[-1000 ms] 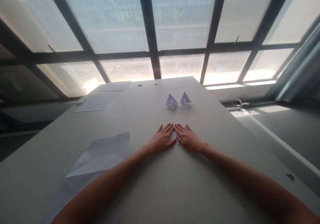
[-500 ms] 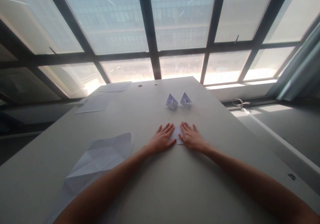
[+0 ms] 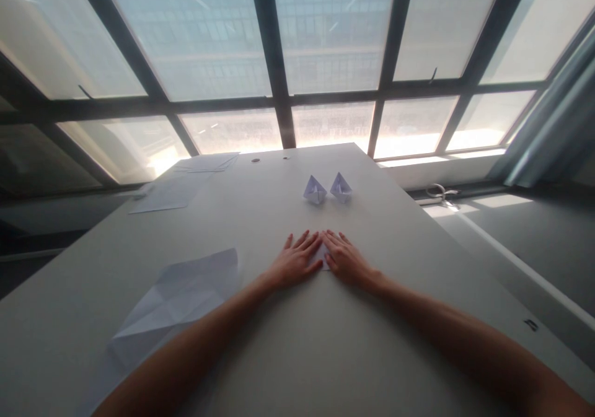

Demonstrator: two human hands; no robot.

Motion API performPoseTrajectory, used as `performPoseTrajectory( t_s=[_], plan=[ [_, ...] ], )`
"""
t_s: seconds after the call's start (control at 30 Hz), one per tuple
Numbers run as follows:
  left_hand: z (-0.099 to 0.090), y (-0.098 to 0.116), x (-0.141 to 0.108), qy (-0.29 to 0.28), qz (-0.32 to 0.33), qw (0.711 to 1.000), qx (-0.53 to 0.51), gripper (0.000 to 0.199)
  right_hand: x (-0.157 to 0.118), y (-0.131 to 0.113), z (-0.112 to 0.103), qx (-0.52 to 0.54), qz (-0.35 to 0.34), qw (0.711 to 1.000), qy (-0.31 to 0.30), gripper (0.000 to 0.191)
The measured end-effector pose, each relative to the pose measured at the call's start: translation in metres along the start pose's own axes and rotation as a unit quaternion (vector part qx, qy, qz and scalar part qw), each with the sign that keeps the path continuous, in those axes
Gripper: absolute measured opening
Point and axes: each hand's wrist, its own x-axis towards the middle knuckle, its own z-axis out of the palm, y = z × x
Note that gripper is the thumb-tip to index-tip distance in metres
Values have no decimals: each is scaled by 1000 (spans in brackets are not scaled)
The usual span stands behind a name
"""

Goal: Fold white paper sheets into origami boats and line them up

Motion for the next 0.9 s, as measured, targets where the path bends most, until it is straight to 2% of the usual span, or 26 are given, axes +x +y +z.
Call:
performPoseTrajectory(
  t_s=[0.07,0.27,0.47,0.7,0.9],
  plan=[
    [0,0,0,2,4,1000,-2,68,0,-3,2,7,-13,1000,-22,64],
    [7,-3,1,10,-17,1000,4,74,1,0,9,-28,23,998,-58,63],
    [14,-6,2,29,-55,998,4,78,0,0,10,-40,61,996,-58,65],
    [18,-9,7,34,-120,992,18,73,-2,6,11,-60,136,988,-38,63],
    [11,-11,4,-3,-56,998,12,68,-1,15,16,-52,150,987,-25,59]
  ],
)
